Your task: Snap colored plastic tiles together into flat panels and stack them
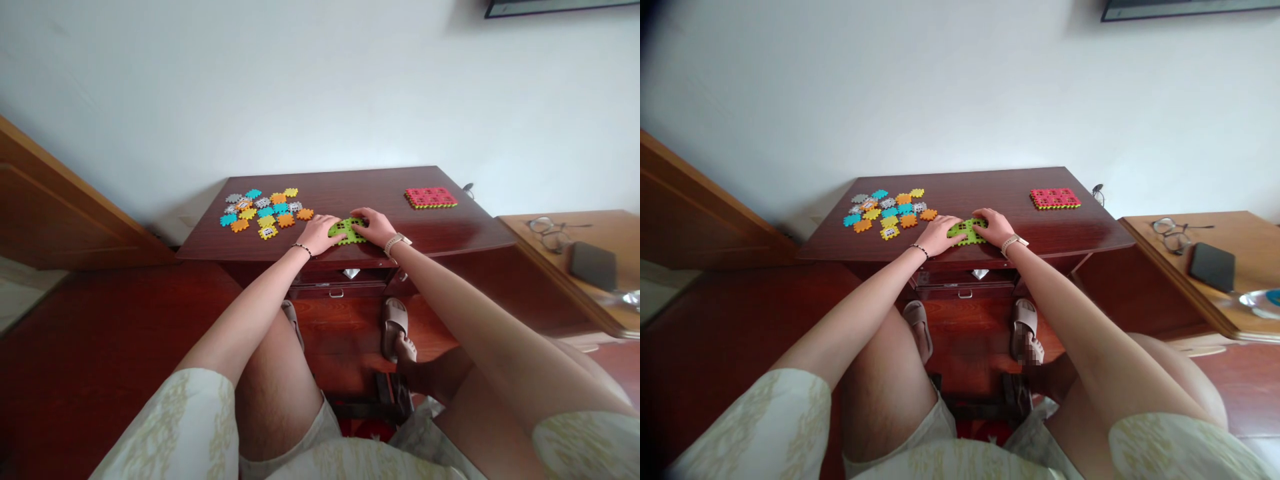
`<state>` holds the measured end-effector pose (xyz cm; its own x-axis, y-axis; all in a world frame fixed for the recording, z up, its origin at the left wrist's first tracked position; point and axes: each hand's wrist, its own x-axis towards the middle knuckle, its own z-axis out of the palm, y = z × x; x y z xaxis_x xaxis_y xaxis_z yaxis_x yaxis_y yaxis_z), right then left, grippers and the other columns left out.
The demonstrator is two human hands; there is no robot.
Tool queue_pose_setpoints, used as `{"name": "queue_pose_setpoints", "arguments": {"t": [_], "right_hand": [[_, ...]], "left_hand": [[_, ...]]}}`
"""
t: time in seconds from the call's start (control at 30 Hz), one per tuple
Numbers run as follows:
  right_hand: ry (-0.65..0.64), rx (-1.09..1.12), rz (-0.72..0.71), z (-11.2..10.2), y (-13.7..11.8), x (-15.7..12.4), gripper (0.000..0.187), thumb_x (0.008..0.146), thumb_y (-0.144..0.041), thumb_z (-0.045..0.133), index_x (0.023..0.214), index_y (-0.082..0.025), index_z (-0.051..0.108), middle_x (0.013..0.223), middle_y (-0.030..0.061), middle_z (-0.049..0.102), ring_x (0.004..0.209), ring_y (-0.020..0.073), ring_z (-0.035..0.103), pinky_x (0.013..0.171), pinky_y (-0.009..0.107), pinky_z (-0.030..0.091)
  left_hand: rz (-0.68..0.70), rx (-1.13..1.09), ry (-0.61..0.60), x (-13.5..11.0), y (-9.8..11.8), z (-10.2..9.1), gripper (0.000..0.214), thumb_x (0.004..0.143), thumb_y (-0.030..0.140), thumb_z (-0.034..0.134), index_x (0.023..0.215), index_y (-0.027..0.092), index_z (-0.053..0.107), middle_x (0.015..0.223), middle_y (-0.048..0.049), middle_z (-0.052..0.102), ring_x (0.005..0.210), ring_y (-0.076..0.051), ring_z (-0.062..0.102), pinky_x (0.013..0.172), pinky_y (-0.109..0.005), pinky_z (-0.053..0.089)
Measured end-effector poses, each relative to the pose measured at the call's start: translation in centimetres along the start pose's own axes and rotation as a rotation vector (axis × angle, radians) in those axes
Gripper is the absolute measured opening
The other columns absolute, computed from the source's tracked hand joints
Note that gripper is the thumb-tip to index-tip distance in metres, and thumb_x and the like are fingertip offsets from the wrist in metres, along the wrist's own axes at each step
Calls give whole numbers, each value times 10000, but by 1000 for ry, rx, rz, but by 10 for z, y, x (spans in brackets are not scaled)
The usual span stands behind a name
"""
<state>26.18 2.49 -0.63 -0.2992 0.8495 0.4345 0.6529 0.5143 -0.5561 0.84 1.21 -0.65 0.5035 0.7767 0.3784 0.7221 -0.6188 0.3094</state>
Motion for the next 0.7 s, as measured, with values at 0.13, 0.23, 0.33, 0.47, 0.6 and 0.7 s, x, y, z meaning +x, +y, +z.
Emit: {"name": "queue_pose_setpoints", "arguments": {"t": [0.13,0.23,0.33,0.47,0.6,0.7], "right_hand": [[4,3,2,1,1,0,397,893,-281,790,1280,-196,788,1270,121,814,1182,326,773,1128,507,602],[0,20,17,1,2,0,394,885,-277,791,1274,-218,791,1273,104,814,1181,318,770,1130,508,605],[1,24,18,1,3,1,390,881,-275,790,1268,-226,794,1268,99,816,1183,321,768,1134,516,602],[3,9,0,1,1,0,392,891,-284,781,1275,-203,792,1267,121,814,1178,333,768,1127,531,600],[3,-2,-9,0,-1,0,389,894,-284,780,1274,-205,792,1259,121,815,1176,335,766,1128,535,595],[1,-4,-13,0,-1,0,379,897,-283,778,1268,-204,793,1262,119,813,1180,329,765,1130,518,593]], "left_hand": [[3,5,0,1,-1,1,504,1046,550,704,1419,213,735,1474,-108,741,1359,-323,647,1240,-478,478],[5,5,4,1,-2,3,505,1044,544,707,1422,209,735,1476,-109,741,1359,-325,646,1241,-477,478],[-1,6,10,1,-3,4,510,1044,540,705,1433,212,732,1472,-110,743,1356,-330,646,1236,-484,483],[3,4,6,1,-3,2,502,1047,538,700,1426,211,736,1468,-112,745,1353,-329,649,1237,-486,483],[7,2,-2,1,-2,1,489,1048,535,698,1419,220,739,1470,-108,744,1353,-321,652,1240,-480,481],[8,1,2,1,-2,1,481,1046,527,704,1421,228,739,1466,-106,745,1354,-320,653,1242,-479,481]]}}
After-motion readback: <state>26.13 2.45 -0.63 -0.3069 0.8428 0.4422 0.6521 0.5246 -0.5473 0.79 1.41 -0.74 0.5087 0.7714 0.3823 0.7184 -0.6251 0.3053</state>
